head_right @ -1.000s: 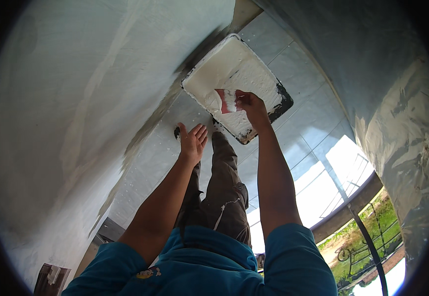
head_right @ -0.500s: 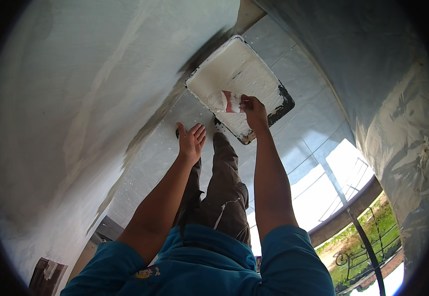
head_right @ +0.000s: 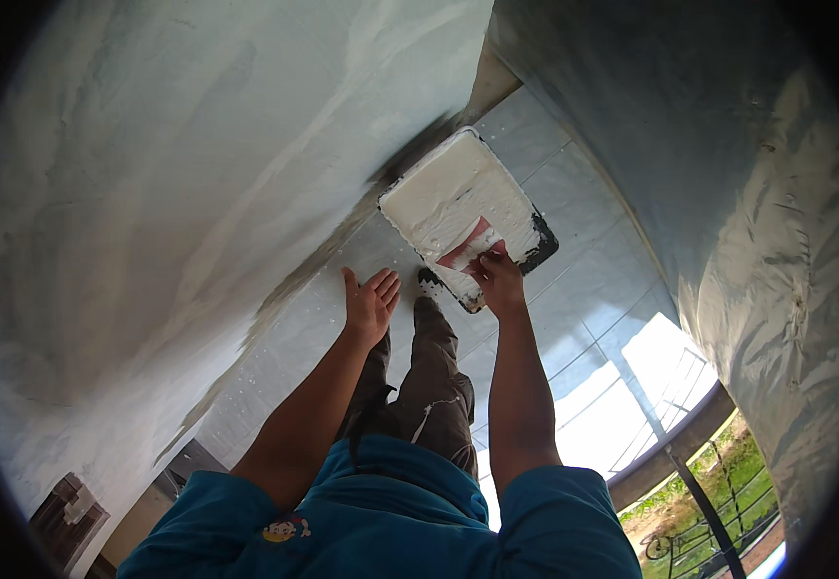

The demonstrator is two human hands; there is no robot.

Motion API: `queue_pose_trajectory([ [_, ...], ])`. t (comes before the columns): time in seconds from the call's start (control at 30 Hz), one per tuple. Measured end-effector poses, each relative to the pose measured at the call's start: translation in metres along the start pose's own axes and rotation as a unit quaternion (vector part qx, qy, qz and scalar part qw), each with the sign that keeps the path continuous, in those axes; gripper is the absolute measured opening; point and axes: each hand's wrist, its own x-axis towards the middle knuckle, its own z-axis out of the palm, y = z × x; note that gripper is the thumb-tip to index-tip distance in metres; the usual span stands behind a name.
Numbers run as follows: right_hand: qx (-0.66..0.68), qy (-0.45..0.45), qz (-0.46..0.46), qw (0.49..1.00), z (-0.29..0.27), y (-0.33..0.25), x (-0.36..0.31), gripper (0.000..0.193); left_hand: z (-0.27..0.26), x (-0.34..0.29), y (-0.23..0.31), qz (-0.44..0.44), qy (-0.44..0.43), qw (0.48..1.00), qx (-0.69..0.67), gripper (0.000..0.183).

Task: The person is applying wall filler or putty to the exterior wall of a house using a plastic scraper.

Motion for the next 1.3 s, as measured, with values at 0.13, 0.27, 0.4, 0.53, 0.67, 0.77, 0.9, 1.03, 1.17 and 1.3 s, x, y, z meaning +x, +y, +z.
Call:
queue_pose_trajectory([
  [0.13,0.122,-0.083,-0.024,0.989,-0.022,-0.010,-0.009,0.022,0.017,-0.026,0.013,0.022,-0.040,0.999,0.018,0.113],
  [0.27,0.118,-0.068,-0.059,0.989,0.002,-0.019,-0.019,0.022,0.006,-0.043,0.030,0.052,-0.041,0.998,0.019,0.113],
  [0.4,-0.045,-0.005,-0.118,0.992,-0.004,-0.021,-0.011,0.020,0.005,-0.052,0.036,0.055,-0.035,0.998,0.022,0.113],
  [0.53,-0.112,0.108,-0.124,0.980,-0.002,-0.007,-0.012,0.024,-0.002,-0.060,0.033,0.048,-0.017,0.998,0.029,0.112],
  [0.67,-0.076,0.112,-0.176,0.975,0.012,-0.004,-0.024,0.021,-0.010,-0.062,0.035,0.047,-0.017,0.998,0.029,0.112],
  [0.77,-0.088,0.091,-0.179,0.976,0.011,-0.008,-0.027,0.016,-0.005,-0.063,0.036,0.045,-0.011,0.998,0.030,0.111],
  [0.9,-0.096,0.070,-0.182,0.976,0.009,-0.019,-0.037,0.017,0.003,-0.066,0.040,0.060,-0.024,0.997,0.035,0.110],
  [1.03,0.037,-0.021,-0.155,0.987,0.002,-0.035,-0.048,0.025,0.018,-0.073,0.047,0.066,-0.045,0.996,0.036,0.111],
  [1.17,0.093,-0.065,-0.140,0.984,0.046,-0.058,-0.073,0.035,0.013,-0.086,0.062,0.112,-0.076,0.990,0.041,0.113],
  [1.3,0.041,-0.102,-0.170,0.979,0.055,-0.091,-0.085,0.039,0.032,-0.117,0.070,0.146,-0.089,0.981,0.088,0.115],
])
